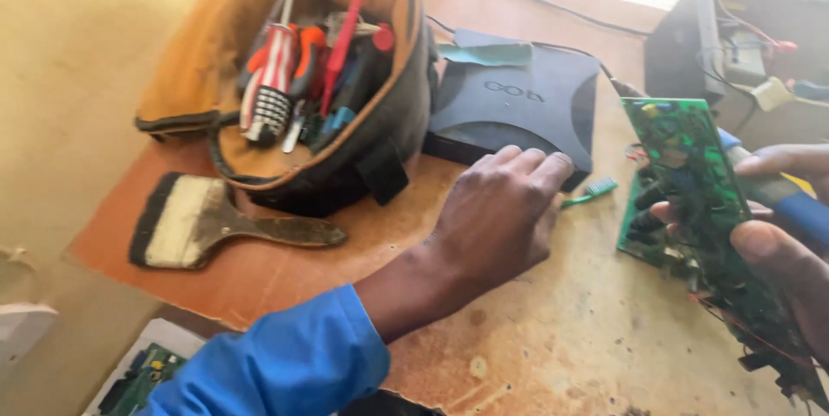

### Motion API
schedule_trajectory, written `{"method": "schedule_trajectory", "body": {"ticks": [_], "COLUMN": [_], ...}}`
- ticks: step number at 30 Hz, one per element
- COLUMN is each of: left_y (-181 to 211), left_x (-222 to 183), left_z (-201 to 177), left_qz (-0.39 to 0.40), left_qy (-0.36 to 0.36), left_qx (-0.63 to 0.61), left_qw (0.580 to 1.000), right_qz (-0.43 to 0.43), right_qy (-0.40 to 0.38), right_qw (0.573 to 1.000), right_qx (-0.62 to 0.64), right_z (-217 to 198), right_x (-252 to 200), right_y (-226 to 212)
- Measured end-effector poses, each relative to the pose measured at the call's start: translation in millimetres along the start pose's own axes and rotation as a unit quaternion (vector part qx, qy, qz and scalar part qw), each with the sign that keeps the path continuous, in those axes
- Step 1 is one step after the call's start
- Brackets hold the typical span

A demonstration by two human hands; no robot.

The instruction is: A person performs electronics repair by inspecting, cleaning, and soldering components on a circuit board.

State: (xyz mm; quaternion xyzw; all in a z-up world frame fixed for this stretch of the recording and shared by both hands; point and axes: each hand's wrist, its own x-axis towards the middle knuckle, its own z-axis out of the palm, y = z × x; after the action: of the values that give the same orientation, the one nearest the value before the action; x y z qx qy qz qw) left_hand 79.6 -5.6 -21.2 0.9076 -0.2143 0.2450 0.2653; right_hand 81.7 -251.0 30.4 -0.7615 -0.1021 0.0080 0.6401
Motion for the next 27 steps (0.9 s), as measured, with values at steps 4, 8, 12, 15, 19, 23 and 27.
{"method": "schedule_trajectory", "body": {"ticks": [4, 8, 12, 15, 19, 23, 27], "left_y": [8.8, 5.1, -15.7, -17.3, -14.8, -13.6, -35.2], "left_x": [-10.0, -34.2, -60.8, -69.2, -65.5, -65.8, -64.8], "left_z": [-45.9, -98.5, -83.5, -77.6, -76.9, -81.0, -104.7], "left_qz": [0.014, -0.028, -0.126, -0.062, -0.039, -0.037, -0.027], "left_qy": [0.135, 0.248, 0.198, 0.189, 0.213, 0.218, 0.200], "left_qx": [0.034, 0.113, 0.180, 0.168, 0.146, 0.145, 0.057], "left_qw": [0.990, 0.962, 0.955, 0.965, 0.965, 0.964, 0.978], "right_qz": [0.006, -0.079, -0.099, -0.125, -0.178, -0.229, -0.206], "right_qy": [-0.003, -0.029, -0.050, -0.051, -0.069, -0.064, -0.065], "right_qw": [0.995, 0.986, 0.985, 0.978, 0.966, 0.949, 0.961], "right_qx": [-0.102, -0.144, -0.131, -0.157, -0.174, -0.206, -0.171], "right_z": [15.6, 31.6, 36.8, 49.4, 72.9, 87.3, 68.9], "right_x": [8.3, 13.9, 22.3, 26.4, 22.6, 21.8, 31.0], "right_y": [-2.7, 0.3, 21.0, 27.2, 9.2, 4.1, 42.4]}}
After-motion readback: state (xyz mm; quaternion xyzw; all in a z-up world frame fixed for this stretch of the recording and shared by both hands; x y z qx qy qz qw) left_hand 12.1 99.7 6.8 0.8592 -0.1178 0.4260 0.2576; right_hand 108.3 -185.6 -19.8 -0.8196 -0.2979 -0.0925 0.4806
